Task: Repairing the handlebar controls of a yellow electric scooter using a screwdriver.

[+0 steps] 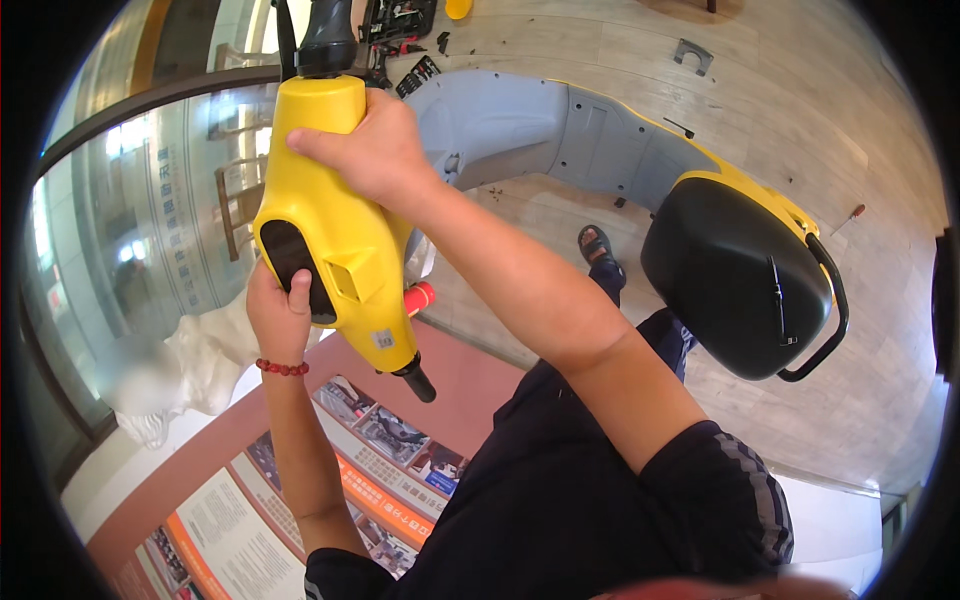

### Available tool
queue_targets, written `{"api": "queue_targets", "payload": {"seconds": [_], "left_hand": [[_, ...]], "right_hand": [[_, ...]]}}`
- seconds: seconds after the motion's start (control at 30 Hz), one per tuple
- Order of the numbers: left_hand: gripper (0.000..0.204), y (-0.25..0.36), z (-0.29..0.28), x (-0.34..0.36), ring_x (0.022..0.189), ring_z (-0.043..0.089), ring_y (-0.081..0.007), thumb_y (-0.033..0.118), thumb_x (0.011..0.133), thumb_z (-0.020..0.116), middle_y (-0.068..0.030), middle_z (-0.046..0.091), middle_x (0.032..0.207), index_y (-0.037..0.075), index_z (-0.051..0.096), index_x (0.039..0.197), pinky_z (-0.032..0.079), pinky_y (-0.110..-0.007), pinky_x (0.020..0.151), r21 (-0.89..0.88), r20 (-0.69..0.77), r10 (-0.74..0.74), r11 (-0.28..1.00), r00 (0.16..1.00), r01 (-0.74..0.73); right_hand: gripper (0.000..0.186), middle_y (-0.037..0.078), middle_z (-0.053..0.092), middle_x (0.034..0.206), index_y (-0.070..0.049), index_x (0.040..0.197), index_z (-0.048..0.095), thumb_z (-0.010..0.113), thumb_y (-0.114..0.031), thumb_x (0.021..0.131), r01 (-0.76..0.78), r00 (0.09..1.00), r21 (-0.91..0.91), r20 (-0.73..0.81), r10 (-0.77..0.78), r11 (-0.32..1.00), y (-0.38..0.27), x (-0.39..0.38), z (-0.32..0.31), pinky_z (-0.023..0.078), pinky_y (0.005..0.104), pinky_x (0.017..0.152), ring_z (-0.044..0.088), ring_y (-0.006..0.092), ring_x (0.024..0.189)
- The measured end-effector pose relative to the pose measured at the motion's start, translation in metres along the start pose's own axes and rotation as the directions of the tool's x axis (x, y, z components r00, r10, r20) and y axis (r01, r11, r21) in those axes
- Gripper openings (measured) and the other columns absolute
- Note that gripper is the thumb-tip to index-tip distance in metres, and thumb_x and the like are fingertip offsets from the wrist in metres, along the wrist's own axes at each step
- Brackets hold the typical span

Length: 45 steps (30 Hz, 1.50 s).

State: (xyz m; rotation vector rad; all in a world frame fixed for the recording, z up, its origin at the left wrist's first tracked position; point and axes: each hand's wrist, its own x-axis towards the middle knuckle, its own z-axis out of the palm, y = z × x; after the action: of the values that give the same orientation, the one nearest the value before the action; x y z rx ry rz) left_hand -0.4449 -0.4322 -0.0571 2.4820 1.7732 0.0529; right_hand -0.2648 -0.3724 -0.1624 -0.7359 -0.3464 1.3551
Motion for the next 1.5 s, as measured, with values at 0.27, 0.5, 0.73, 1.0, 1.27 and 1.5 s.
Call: {"api": "queue_targets", "payload": {"seconds": [0.27, 0.5, 0.73, 1.0, 1.27, 1.5], "left_hand": [[0.05, -0.003, 0.001, -0.002, 0.082, 0.058, -0.0342, 0.05, 0.083, 0.052, -0.0159, 0.06, 0.086, 0.003, 0.055, 0.099, 0.044, -0.038, 0.072, 0.006, -0.044, -0.007, 1.0, 0.999, 0.008], [0.049, -0.007, 0.002, -0.004, 0.081, 0.057, -0.0362, 0.05, 0.083, 0.051, -0.0173, 0.06, 0.084, 0.002, 0.055, 0.095, 0.044, -0.039, 0.069, 0.102, -0.074, -0.015, 0.995, 0.997, 0.023], [0.047, -0.008, 0.005, 0.0, 0.079, 0.056, -0.0393, 0.047, 0.083, 0.053, -0.0195, 0.059, 0.081, 0.001, 0.055, 0.092, 0.044, -0.042, 0.067, 0.145, -0.037, -0.029, 0.989, 0.999, 0.034], [0.046, -0.017, 0.008, 0.004, 0.081, 0.057, -0.0395, 0.047, 0.083, 0.053, -0.0207, 0.06, 0.083, 0.001, 0.057, 0.091, 0.045, -0.044, 0.069, 0.233, -0.067, 0.028, 0.972, 0.997, -0.012], [0.054, -0.019, 0.006, 0.007, 0.08, 0.057, -0.0399, 0.053, 0.083, 0.048, -0.0222, 0.061, 0.083, 0.0, 0.058, 0.088, 0.046, -0.044, 0.069, 0.258, -0.071, -0.055, 0.964, 0.996, 0.071], [0.062, -0.026, 0.012, 0.012, 0.081, 0.059, -0.0393, 0.059, 0.082, 0.046, -0.0221, 0.062, 0.083, -0.001, 0.059, 0.089, 0.046, -0.044, 0.071, 0.259, -0.053, -0.079, 0.962, 0.995, 0.091]], "right_hand": [[0.06, 0.017, 0.063, 0.089, 0.006, 0.1, 0.052, 0.077, -0.03, 0.059, 0.08, 0.995, -0.083, 0.061, -0.075, 0.993, 0.009, 0.003, -0.001, 0.05, 0.0342, 0.075, 0.063, 0.0269, 0.081], [0.066, 0.019, 0.062, 0.089, 0.007, 0.102, 0.048, 0.079, -0.03, 0.058, 0.021, 0.996, -0.166, 0.093, -0.005, 0.986, 0.002, -0.011, -0.004, 0.049, 0.0346, 0.075, 0.063, 0.0291, 0.082], [0.066, 0.02, 0.061, 0.095, 0.008, 0.103, 0.049, 0.077, -0.033, 0.06, 0.093, 0.991, -0.233, 0.113, -0.068, 0.968, 0.016, -0.006, -0.013, 0.049, 0.0334, 0.077, 0.062, 0.0284, 0.087], [0.068, 0.021, 0.058, 0.107, 0.01, 0.118, 0.046, 0.069, -0.034, 0.071, -0.152, 0.983, -0.267, 0.059, 0.174, 0.951, 0.036, -0.063, -0.082, 0.047, 0.0331, 0.082, 0.058, 0.0267, 0.097], [0.081, 0.022, 0.053, 0.116, 0.011, 0.127, 0.034, 0.071, -0.036, 0.072, -0.301, 0.77, -0.586, 0.316, 0.554, 0.752, 0.074, -0.152, -0.052, 0.04, 0.0327, 0.093, 0.05, 0.0276, 0.112], [0.063, 0.014, 0.058, 0.109, 0.003, 0.113, 0.047, 0.078, -0.02, 0.064, -0.326, 0.827, -0.298, 0.369, 0.423, 0.897, 0.11, -0.183, -0.015, 0.044, 0.0321, 0.088, 0.056, 0.0225, 0.101]]}}
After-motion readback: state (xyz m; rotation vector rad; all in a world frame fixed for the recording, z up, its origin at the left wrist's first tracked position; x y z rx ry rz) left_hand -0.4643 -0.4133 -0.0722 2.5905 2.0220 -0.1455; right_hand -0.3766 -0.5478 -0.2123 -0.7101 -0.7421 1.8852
